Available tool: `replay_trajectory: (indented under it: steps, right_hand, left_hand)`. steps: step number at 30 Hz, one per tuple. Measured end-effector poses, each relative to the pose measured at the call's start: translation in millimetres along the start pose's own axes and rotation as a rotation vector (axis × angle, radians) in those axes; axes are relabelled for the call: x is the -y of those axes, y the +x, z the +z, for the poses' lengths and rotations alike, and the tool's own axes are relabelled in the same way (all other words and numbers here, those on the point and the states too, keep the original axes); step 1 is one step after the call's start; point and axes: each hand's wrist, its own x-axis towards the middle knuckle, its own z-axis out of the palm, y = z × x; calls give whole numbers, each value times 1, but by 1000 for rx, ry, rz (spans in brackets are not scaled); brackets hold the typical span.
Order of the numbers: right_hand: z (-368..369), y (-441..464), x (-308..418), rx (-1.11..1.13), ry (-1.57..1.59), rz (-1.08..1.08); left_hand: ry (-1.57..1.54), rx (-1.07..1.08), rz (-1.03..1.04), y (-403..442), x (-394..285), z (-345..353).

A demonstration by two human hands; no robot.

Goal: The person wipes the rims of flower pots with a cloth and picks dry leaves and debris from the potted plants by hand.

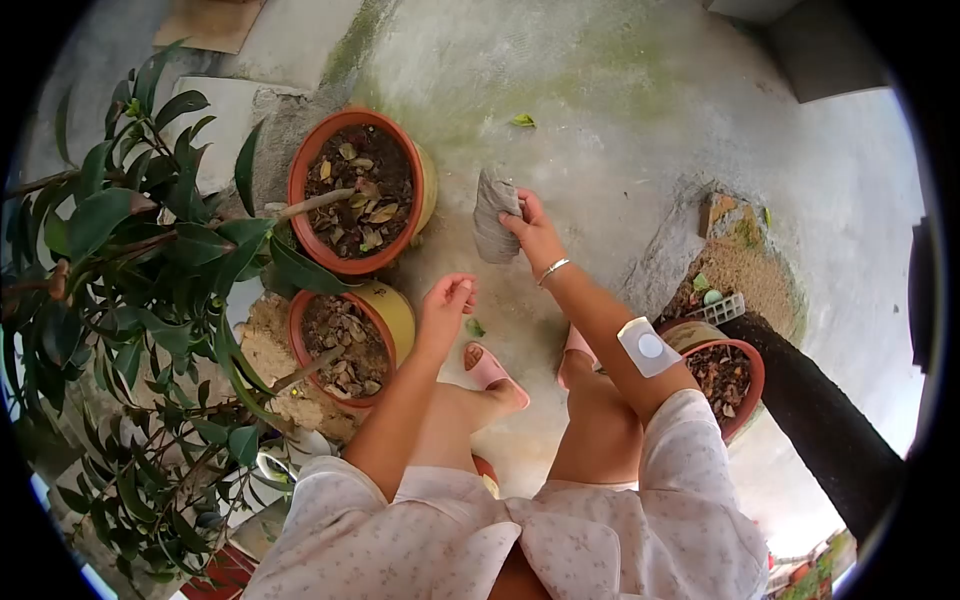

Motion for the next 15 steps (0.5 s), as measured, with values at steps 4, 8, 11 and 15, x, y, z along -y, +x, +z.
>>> replay_trajectory:
  steps: [4,8,11,15]
  right_hand:
    - [-8,74,-34,66,-149,-108]
    - [13,124,-30,156,-353,-364]
    - [34,152,-24,176,-550,-620]
    - [68,165,-31,197,-652,-715]
  left_hand:
    - [91,-106,130,69,28,-19]
    - [-190,-113,35,92,22,-39]
    - [-529,-57,-24,108,23,-55]
    - [-822,-109,-81,118,31,-69]
